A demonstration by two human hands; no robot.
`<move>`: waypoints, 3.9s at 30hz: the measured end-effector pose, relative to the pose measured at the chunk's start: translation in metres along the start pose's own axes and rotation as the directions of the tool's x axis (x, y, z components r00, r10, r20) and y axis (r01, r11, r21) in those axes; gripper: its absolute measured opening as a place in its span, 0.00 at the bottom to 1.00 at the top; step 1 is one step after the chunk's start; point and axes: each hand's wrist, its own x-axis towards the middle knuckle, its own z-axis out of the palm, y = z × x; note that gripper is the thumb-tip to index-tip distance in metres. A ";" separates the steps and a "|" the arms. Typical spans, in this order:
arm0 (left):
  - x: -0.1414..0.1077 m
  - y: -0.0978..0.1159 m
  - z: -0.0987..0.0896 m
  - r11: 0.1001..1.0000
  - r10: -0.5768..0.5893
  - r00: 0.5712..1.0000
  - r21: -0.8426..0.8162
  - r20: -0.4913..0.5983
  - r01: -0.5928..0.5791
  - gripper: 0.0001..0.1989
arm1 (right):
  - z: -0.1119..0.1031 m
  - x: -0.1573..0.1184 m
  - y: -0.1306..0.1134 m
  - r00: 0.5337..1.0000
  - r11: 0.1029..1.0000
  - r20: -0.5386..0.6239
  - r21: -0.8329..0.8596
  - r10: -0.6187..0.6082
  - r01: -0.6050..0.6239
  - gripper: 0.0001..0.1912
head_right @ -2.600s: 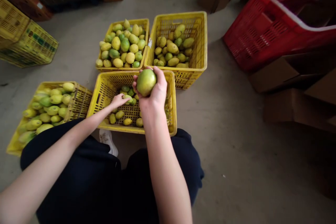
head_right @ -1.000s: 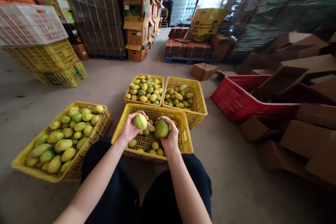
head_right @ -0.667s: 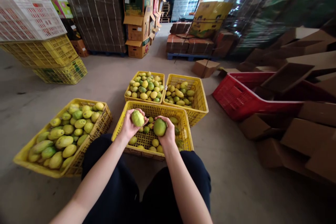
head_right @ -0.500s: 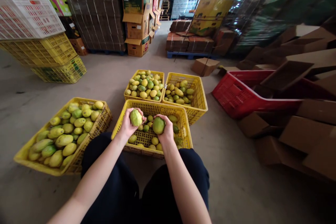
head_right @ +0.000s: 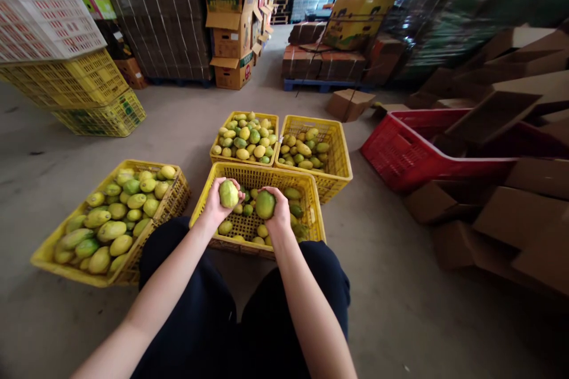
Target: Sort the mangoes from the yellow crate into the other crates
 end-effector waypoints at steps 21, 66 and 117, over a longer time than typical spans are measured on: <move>0.004 0.001 -0.016 0.981 -0.120 0.978 -0.169 -0.173 0.090 0.08 | 0.003 0.006 0.004 0.979 0.966 0.101 0.175 0.175 -0.190 0.07; -0.005 0.015 -0.013 0.975 -0.089 0.957 -0.221 -0.276 0.027 0.11 | 0.010 0.009 0.012 0.983 0.976 -0.092 0.164 0.157 -0.141 0.06; -0.011 0.003 0.001 0.953 -0.242 0.959 -0.224 -0.150 0.205 0.17 | -0.003 -0.002 0.002 0.980 0.987 -0.152 0.121 0.127 -0.109 0.04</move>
